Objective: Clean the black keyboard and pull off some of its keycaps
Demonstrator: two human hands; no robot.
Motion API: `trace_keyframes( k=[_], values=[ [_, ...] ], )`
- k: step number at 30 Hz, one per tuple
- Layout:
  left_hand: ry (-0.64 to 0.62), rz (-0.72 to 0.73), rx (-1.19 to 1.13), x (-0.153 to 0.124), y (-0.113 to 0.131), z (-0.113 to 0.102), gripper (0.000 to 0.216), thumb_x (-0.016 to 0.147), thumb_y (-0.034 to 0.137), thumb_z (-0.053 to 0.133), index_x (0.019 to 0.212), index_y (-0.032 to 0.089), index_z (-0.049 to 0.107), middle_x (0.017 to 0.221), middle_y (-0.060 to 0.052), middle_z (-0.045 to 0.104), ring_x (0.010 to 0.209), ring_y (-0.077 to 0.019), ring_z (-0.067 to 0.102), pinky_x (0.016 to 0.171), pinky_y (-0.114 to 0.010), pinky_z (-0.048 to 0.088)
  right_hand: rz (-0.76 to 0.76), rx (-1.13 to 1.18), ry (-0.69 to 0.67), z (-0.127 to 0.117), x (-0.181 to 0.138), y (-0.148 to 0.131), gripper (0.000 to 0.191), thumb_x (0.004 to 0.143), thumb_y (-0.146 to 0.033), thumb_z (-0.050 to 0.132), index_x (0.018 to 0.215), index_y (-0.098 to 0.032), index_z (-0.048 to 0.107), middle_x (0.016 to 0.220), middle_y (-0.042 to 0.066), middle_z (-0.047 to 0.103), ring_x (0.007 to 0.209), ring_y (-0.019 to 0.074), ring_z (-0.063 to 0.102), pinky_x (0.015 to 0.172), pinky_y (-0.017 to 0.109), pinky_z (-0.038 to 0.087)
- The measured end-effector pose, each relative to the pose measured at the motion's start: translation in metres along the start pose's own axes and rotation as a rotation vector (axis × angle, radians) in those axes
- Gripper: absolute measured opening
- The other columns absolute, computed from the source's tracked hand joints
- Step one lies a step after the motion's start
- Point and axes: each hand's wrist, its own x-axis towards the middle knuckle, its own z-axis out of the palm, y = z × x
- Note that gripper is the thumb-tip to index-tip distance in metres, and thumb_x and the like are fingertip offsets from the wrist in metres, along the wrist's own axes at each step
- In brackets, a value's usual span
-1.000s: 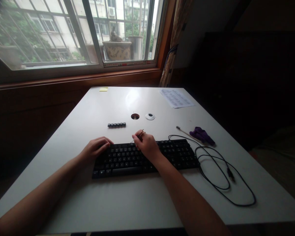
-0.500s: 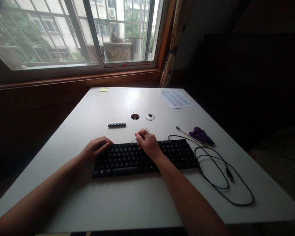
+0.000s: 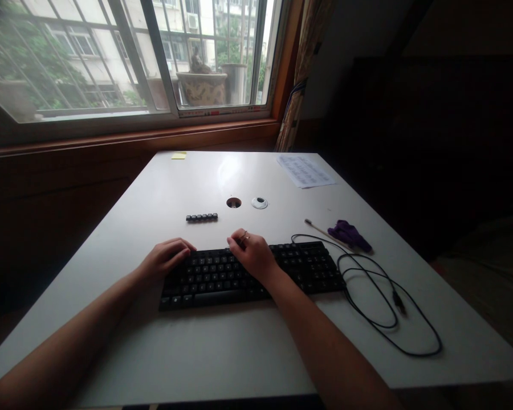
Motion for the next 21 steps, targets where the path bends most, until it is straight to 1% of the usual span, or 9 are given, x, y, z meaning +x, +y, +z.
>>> trace_keyframes(
  k=[3,5,8,13,17,21],
  values=[
    [0.003,0.006,0.002,-0.0003,0.0004,0.0001,0.024,0.101,0.034,0.048,0.095,0.020,0.067,0.103,-0.007,0.071,0.095,-0.0195,0.067,0.086,-0.032,0.052,-0.091,-0.070,-0.032,0.0010,-0.0022,-0.0031,0.024,0.097,-0.039,0.051,0.083,-0.023,0.061,0.070,0.000,0.064,0.062,0.0147,0.058,0.065,0.027,0.044],
    [0.007,0.012,0.000,-0.0004,0.0005,0.0000,0.023,0.101,0.034,0.049,0.094,0.020,0.066,0.103,-0.007,0.071,0.095,-0.0196,0.067,0.086,-0.032,0.053,-0.091,-0.093,-0.031,0.0013,-0.0019,-0.0027,0.024,0.097,-0.039,0.051,0.083,-0.023,0.062,0.071,0.001,0.065,0.063,0.0151,0.059,0.066,0.027,0.044],
    [0.011,0.021,-0.003,-0.0004,0.0006,-0.0002,0.022,0.101,0.033,0.049,0.094,0.020,0.066,0.103,-0.007,0.071,0.095,-0.0194,0.067,0.086,-0.032,0.053,-0.022,-0.086,0.010,0.0011,0.0006,0.0009,0.024,0.096,-0.040,0.053,0.082,-0.022,0.063,0.065,0.000,0.063,0.058,0.0150,0.058,0.062,0.027,0.043],
    [0.011,0.024,-0.012,0.0001,-0.0004,0.0002,0.020,0.100,0.031,0.050,0.091,0.020,0.065,0.102,-0.006,0.071,0.094,-0.0189,0.067,0.085,-0.032,0.052,0.115,0.056,0.032,-0.0006,0.0041,0.0061,0.026,0.094,-0.042,0.056,0.082,-0.021,0.064,0.055,-0.002,0.059,0.051,0.0148,0.058,0.057,0.026,0.044],
    [0.008,0.024,-0.010,-0.0001,-0.0011,0.0008,0.020,0.100,0.030,0.050,0.092,0.020,0.065,0.103,-0.007,0.071,0.094,-0.0190,0.067,0.086,-0.032,0.052,0.165,0.160,0.030,-0.0017,0.0048,0.0062,0.026,0.093,-0.044,0.057,0.084,-0.020,0.064,0.055,-0.003,0.061,0.047,0.0139,0.058,0.054,0.025,0.046],
    [0.010,0.023,-0.012,-0.0001,-0.0007,0.0004,0.020,0.100,0.030,0.050,0.094,0.020,0.066,0.103,-0.007,0.071,0.095,-0.0192,0.067,0.085,-0.032,0.052,0.191,0.203,0.036,-0.0022,0.0052,0.0060,0.027,0.092,-0.045,0.059,0.084,-0.020,0.064,0.054,-0.002,0.062,0.047,0.0142,0.059,0.053,0.025,0.047]
  ],
)
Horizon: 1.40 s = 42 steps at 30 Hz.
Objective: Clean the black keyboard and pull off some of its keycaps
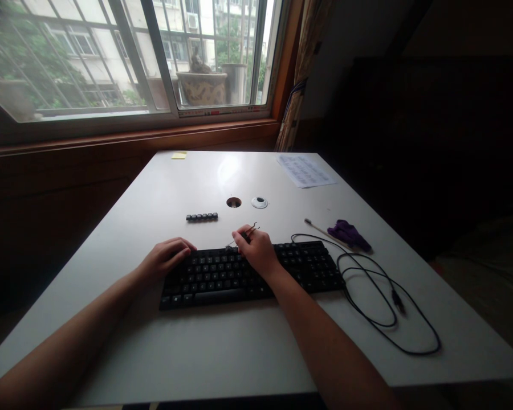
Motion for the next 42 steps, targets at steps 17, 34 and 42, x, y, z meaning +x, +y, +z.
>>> trace_keyframes(
  k=[17,34,42],
  values=[
    [0.094,0.105,0.087,-0.001,0.003,0.004,0.016,0.098,0.025,0.054,0.107,0.020,0.067,0.105,-0.009,0.069,0.096,-0.0193,0.064,0.085,-0.035,0.055,0.022,0.177,-0.057,0.000,-0.006,-0.014,0.026,0.091,-0.045,0.062,0.085,-0.021,0.063,0.058,-0.002,0.063,0.048,0.0126,0.059,0.052,0.025,0.048],
    [0.184,0.023,0.030,-0.007,0.013,0.015,0.033,0.084,0.034,0.076,0.106,0.021,0.057,0.096,-0.003,0.070,0.081,-0.0160,0.068,0.073,-0.028,0.057,0.161,0.644,-0.398,0.029,-0.021,-0.042,0.028,0.088,-0.043,0.065,0.106,-0.021,0.064,0.086,0.003,0.074,0.056,0.0117,0.066,0.058,0.026,0.056],
    [0.157,-0.005,-0.005,-0.006,0.016,0.012,0.018,0.088,0.028,0.067,0.103,0.020,0.060,0.092,-0.003,0.071,0.078,-0.0156,0.068,0.070,-0.027,0.054,0.181,0.682,-0.399,0.030,-0.019,-0.038,0.032,0.087,-0.044,0.067,0.108,-0.020,0.064,0.088,0.004,0.075,0.059,0.0124,0.067,0.060,0.027,0.056]
  ],
)
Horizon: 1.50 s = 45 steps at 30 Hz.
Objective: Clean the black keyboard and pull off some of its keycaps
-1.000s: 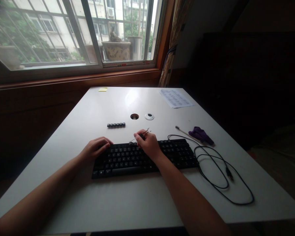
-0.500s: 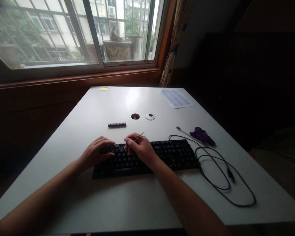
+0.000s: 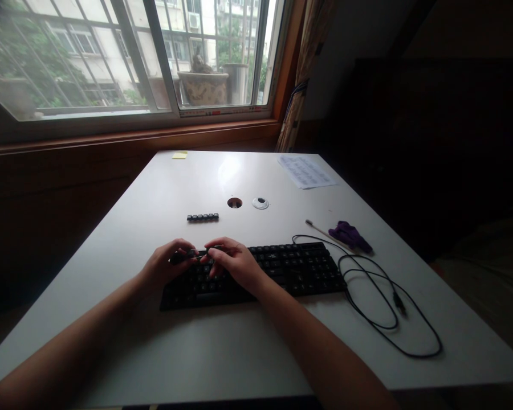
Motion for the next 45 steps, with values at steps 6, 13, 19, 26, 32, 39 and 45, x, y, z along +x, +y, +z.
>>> trace_keyframes(
  k=[6,13,19,26,32,39,45],
  values=[
    [-0.035,0.007,-0.077,0.001,0.007,-0.006,0.017,0.091,0.028,0.065,0.105,0.018,0.062,0.094,-0.006,0.069,0.081,-0.0161,0.066,0.072,-0.027,0.052,0.002,0.047,-0.018,-0.002,0.001,0.000,0.030,0.087,-0.041,0.068,0.108,-0.019,0.065,0.088,0.004,0.075,0.061,0.0119,0.067,0.061,0.026,0.056],
    [-0.017,-0.095,-0.245,0.000,0.013,-0.005,0.017,0.090,0.029,0.068,0.102,0.018,0.066,0.095,-0.006,0.071,0.082,-0.0176,0.066,0.073,-0.028,0.051,-0.021,0.069,-0.029,-0.006,0.001,0.004,0.028,0.088,-0.038,0.069,0.108,-0.019,0.068,0.089,0.005,0.076,0.063,0.0118,0.067,0.063,0.025,0.056],
    [-0.043,-0.273,-0.492,-0.001,0.021,-0.008,0.021,0.087,0.033,0.072,0.099,0.017,0.068,0.099,-0.008,0.074,0.090,-0.0229,0.068,0.079,-0.031,0.052,-0.018,0.040,-0.052,-0.008,0.000,0.003,0.028,0.087,-0.037,0.071,0.108,-0.020,0.071,0.092,0.004,0.075,0.066,0.0110,0.066,0.067,0.026,0.056],
    [0.050,-0.355,-0.616,0.001,0.008,-0.013,0.017,0.088,0.033,0.071,0.092,0.017,0.068,0.088,-0.005,0.073,0.086,-0.0205,0.068,0.077,-0.029,0.051,-0.020,0.040,-0.054,-0.009,-0.002,0.002,0.028,0.086,-0.036,0.072,0.108,-0.019,0.073,0.091,0.005,0.076,0.067,0.0108,0.065,0.070,0.027,0.055],
    [0.053,-0.323,-0.632,0.003,0.004,-0.012,0.022,0.087,0.035,0.072,0.101,0.018,0.066,0.101,-0.007,0.073,0.091,-0.0192,0.068,0.082,-0.030,0.053,-0.007,0.043,-0.027,-0.008,-0.002,0.003,0.026,0.085,-0.037,0.072,0.103,-0.019,0.072,0.086,0.005,0.076,0.065,0.0114,0.065,0.067,0.027,0.055],
    [0.075,-0.350,-0.540,0.002,0.002,-0.009,0.030,0.084,0.038,0.076,0.106,0.018,0.068,0.101,-0.008,0.074,0.094,-0.0217,0.069,0.083,-0.033,0.055,-0.012,0.018,-0.011,-0.006,-0.001,0.002,0.026,0.086,-0.039,0.070,0.102,-0.018,0.071,0.084,0.004,0.074,0.064,0.0118,0.064,0.064,0.027,0.053],
    [0.086,-0.357,-0.544,0.003,0.001,-0.009,0.032,0.085,0.038,0.074,0.108,0.018,0.067,0.101,-0.008,0.074,0.090,-0.0205,0.070,0.080,-0.032,0.056,-0.038,-0.024,-0.001,-0.006,-0.002,0.004,0.025,0.088,-0.038,0.068,0.103,-0.019,0.070,0.082,0.004,0.073,0.064,0.0119,0.063,0.063,0.026,0.052]
  ],
)
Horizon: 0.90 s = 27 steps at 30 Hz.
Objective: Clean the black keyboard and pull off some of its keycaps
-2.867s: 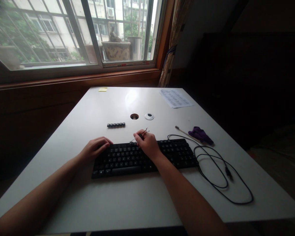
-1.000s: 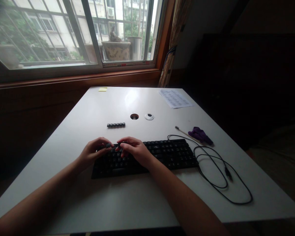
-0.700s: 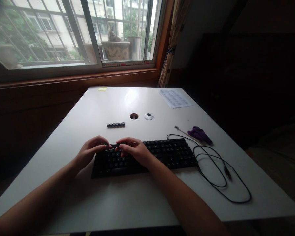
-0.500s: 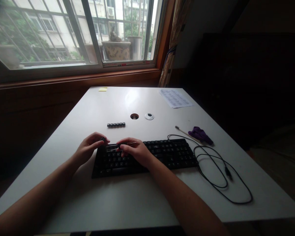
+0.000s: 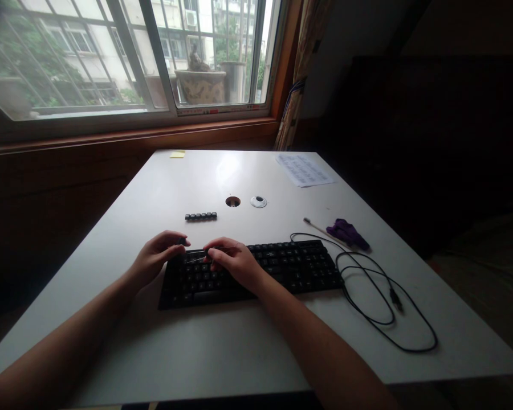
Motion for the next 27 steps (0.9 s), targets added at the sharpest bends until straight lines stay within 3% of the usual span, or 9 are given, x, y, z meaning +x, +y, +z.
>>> trace_keyframes(
  k=[14,27],
  values=[
    [-0.039,0.021,0.030,0.0014,0.0029,0.0008,0.035,0.089,0.037,0.069,0.120,0.019,0.069,0.112,-0.010,0.072,0.086,-0.0187,0.068,0.080,-0.032,0.055,-0.018,-0.043,-0.012,-0.0006,0.0001,0.0058,0.024,0.090,-0.039,0.066,0.105,-0.021,0.070,0.085,0.003,0.072,0.066,0.0122,0.063,0.065,0.027,0.052],
    [-0.028,0.003,-0.025,0.0000,0.0012,0.0005,0.027,0.089,0.034,0.068,0.111,0.018,0.066,0.109,-0.009,0.071,0.088,-0.0197,0.069,0.082,-0.032,0.054,0.006,-0.045,-0.013,-0.0003,0.0000,0.0043,0.025,0.089,-0.038,0.067,0.104,-0.020,0.070,0.085,0.003,0.072,0.066,0.0125,0.063,0.065,0.027,0.052]
  ],
)
